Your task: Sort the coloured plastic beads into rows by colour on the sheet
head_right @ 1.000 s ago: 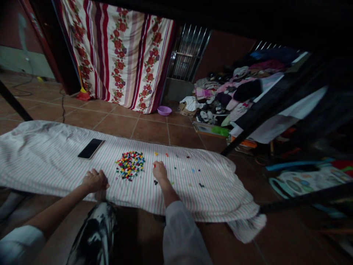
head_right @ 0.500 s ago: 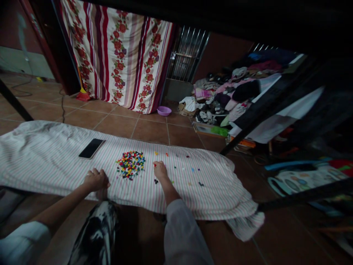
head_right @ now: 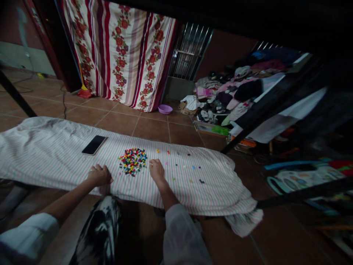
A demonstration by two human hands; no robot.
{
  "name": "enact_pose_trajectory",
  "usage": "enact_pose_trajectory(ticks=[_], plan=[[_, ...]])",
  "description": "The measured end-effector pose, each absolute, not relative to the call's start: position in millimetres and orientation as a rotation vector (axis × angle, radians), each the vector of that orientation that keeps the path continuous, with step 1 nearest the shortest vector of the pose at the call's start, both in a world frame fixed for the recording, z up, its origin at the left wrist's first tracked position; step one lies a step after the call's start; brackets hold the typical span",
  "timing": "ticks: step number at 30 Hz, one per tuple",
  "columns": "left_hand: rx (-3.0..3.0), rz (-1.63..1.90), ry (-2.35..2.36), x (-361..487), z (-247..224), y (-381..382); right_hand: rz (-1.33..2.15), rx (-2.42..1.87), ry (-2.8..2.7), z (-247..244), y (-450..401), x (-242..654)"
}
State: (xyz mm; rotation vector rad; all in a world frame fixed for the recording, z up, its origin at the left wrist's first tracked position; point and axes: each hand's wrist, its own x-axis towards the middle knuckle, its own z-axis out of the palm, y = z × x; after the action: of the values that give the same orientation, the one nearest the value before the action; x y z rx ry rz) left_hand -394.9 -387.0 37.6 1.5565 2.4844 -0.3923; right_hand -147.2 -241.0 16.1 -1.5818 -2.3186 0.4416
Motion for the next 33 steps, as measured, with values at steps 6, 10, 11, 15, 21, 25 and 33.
enact_pose_trajectory(ticks=[6,10,11,15,21,25,33], plan=[[1.55,-0.398,2.494,-396,35,-386,0.497,-1.507,-2.379,9,-246,-162],[1.53,-0.427,2.486,-395,36,-385,0.507,-1.529,-2.395,8,-244,-170],[1.526,-0.427,2.485,-395,36,-384,0.51,-1.541,-2.394,9,-244,-172],[1.527,-0.405,2.484,-396,34,-385,0.51,-1.604,-2.373,11,-243,-179],[1.559,-0.435,2.487,-397,28,-385,0.513,-1.619,-2.387,12,-243,-183],[1.537,-0.402,2.495,-396,31,-385,0.492,-1.625,-2.382,14,-243,-184],[1.5,-0.389,2.485,-390,44,-387,0.489,-1.642,-2.422,19,-248,-190]])
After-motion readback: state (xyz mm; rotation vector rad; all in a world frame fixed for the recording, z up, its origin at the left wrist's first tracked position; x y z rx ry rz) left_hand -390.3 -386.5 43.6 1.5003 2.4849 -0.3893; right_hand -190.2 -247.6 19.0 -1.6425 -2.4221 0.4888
